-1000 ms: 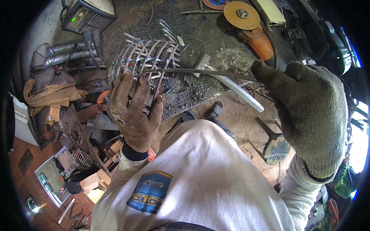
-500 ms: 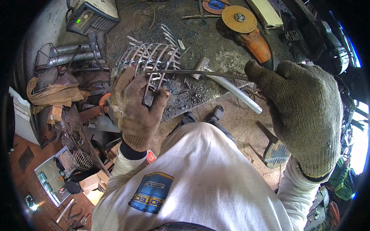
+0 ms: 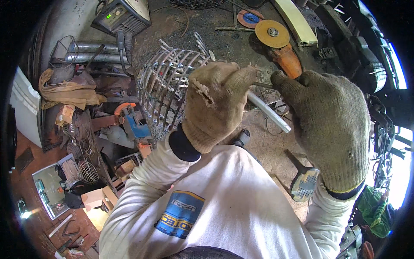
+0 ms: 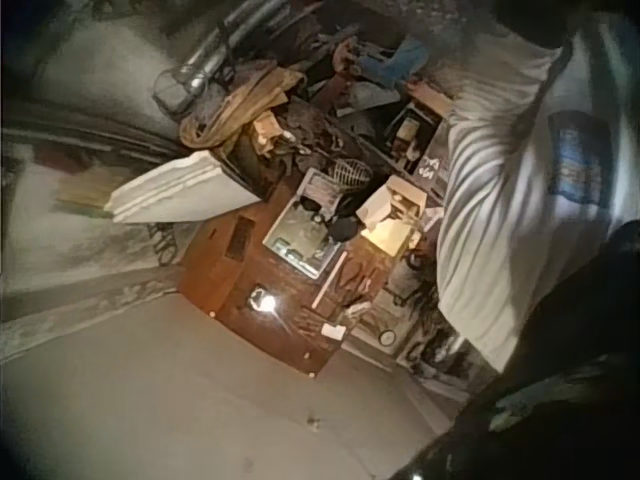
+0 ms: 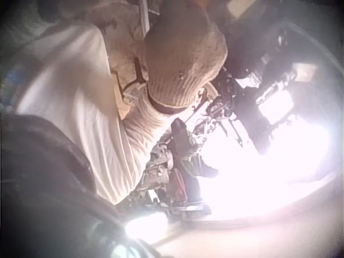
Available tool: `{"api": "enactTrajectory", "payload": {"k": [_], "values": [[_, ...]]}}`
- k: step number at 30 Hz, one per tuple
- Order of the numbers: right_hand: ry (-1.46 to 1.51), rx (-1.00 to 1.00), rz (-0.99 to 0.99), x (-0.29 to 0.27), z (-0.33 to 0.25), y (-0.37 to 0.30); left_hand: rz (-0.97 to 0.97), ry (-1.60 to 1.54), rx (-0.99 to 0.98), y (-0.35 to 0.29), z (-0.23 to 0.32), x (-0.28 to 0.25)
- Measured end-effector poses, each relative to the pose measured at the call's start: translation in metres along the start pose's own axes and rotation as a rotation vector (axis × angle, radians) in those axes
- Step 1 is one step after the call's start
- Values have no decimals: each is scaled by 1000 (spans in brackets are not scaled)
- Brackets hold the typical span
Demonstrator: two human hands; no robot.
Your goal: The person welds several points on a spherical wire structure using a torch, then uses a hammer and a rod to tap and shape parts of the wire frame on a workbench.
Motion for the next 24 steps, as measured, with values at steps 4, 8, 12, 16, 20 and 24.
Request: {"api": "enactTrajectory", "payload": {"k": [4,8,12,16,20,24], "values": [[-73,12,5,0,-6,-3,-42,9,10,-2,-3,3],[-76,33,18,-6,-13,-5,-99,20,-11,3,0,-1],[-54,40,101,-16,-21,-12,-164,2,12,7,1,-8],[-28,113,17,-26,-24,-24,-179,-81,15,8,3,-20],[-76,139,-48,-37,-32,-11,-105,-140,14,7,-6,-27],[-134,71,-56,-36,-35,0,-126,-82,-54,3,-17,-31]]}}
Point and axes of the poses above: each hand's wrist, its own y-axis towards the middle knuckle, its own x-axis out of the palm, z = x × y, the point moved 6 cm from there along y, towards the middle knuckle, and after that the axes turned 13 degrees about -x, right-handed, at the moved point
